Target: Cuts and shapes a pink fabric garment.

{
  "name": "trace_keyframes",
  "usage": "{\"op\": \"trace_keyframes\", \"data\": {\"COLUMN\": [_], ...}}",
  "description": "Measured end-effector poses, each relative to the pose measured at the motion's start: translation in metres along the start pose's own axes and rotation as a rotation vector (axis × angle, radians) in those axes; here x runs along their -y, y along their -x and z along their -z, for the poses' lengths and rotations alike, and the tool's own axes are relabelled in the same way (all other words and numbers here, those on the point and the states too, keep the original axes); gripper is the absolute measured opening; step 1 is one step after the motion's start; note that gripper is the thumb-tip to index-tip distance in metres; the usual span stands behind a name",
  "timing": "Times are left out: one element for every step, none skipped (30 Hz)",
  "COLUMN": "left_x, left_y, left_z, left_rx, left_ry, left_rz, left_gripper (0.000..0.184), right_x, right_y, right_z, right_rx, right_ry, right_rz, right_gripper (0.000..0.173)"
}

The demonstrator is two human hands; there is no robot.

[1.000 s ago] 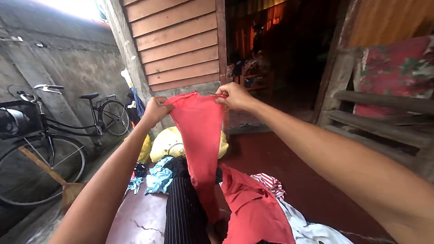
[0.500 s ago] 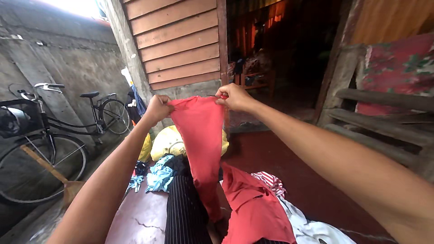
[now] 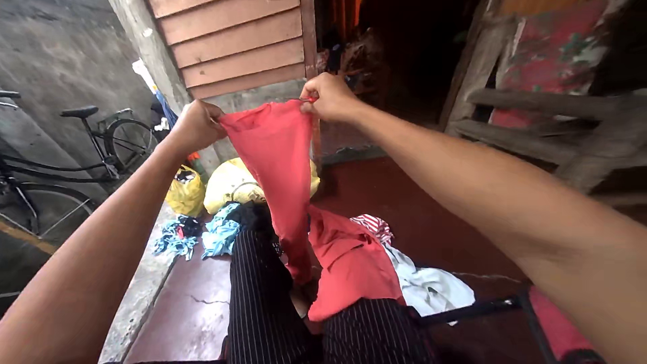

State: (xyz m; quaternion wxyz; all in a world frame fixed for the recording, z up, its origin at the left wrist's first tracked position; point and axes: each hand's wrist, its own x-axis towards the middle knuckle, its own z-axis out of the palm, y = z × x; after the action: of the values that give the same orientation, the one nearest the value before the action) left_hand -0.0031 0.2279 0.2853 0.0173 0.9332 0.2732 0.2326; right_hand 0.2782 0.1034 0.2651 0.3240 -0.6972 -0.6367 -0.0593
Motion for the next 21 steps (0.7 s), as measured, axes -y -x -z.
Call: {"op": "trace_keyframes", "data": {"left_x": [0.001,0.003,0.005,0.007,0.009,0.008,0.006,0.003,-0.001,-0.002,-0.002,-0.002,-0.003,-0.004,-0.006,-0.008,-0.011,-0.015,-0.018,-0.023,-0.028], "left_y": [0.0,0.001,0.001,0.0,-0.001,-0.002,-0.004,-0.005,-0.007,-0.009,-0.011,-0.013,-0.014,-0.015,-0.016,-0.015,-0.015,-0.014,-0.014,-0.014,-0.014], "left_z": [-0.001,-0.002,-0.003,-0.004,-0.006,-0.008,-0.009,-0.01,-0.011,-0.012,-0.014,-0.016,-0.017,-0.018,-0.019,-0.02,-0.02,-0.02,-0.02,-0.02,-0.019], "left_rx": [0.012,0.024,0.035,0.04,0.047,0.048,0.05,0.058,0.06,0.055,0.048,0.038,0.028,0.016,0.004,-0.01,-0.021,-0.027,-0.034,-0.038,-0.041], "left_ry": [0.007,0.025,0.059,0.101,0.143,0.168,0.178,0.181,0.185,0.193,0.209,0.235,0.262,0.288,0.309,0.325,0.338,0.345,0.345,0.342,0.336], "left_rz": [0.007,0.006,-0.011,-0.057,-0.116,-0.16,-0.182,-0.181,-0.173,-0.157,-0.139,-0.112,-0.078,-0.045,-0.017,-0.003,-0.002,-0.006,-0.018,-0.03,-0.031], "left_gripper": [0.013,0.014,0.014,0.014,0.014,0.014,0.015,0.016,0.017,0.018,0.018,0.018,0.018,0.018,0.017,0.017,0.017,0.017,0.017,0.016,0.015], "right_x": [-0.003,-0.007,-0.01,-0.012,-0.013,-0.012,-0.009,-0.003,0.006,0.015,0.025,0.034,0.042,0.048,0.052,0.054,0.054,0.052,0.051,0.051,0.053], "right_y": [-0.001,-0.002,-0.002,-0.002,-0.001,0.0,0.002,0.005,0.009,0.014,0.02,0.026,0.032,0.036,0.04,0.042,0.041,0.039,0.035,0.032,0.028], "right_z": [-0.002,-0.004,-0.007,-0.009,-0.013,-0.017,-0.021,-0.023,-0.025,-0.027,-0.03,-0.033,-0.036,-0.04,-0.043,-0.048,-0.053,-0.059,-0.066,-0.071,-0.076], "right_rx": [-0.008,-0.022,-0.031,-0.034,-0.033,-0.026,-0.011,0.012,0.027,0.03,0.024,0.011,0.011,0.021,0.045,0.08,0.123,0.164,0.18,0.17,0.144], "right_ry": [0.005,0.002,-0.016,-0.048,-0.113,-0.227,-0.395,-0.555,-0.685,-0.762,-0.789,-0.78,-0.756,-0.722,-0.679,-0.641,-0.606,-0.592,-0.588,-0.602,-0.623], "right_rz": [-0.007,-0.012,-0.024,-0.043,-0.081,-0.129,-0.194,-0.268,-0.324,-0.357,-0.367,-0.364,-0.349,-0.322,-0.298,-0.272,-0.237,-0.197,-0.16,-0.126,-0.093], "right_gripper": [0.02,0.02,0.02,0.021,0.022,0.024,0.028,0.035,0.039,0.037,0.033,0.028,0.026,0.025,0.026,0.028,0.031,0.036,0.042,0.048,0.052]}}
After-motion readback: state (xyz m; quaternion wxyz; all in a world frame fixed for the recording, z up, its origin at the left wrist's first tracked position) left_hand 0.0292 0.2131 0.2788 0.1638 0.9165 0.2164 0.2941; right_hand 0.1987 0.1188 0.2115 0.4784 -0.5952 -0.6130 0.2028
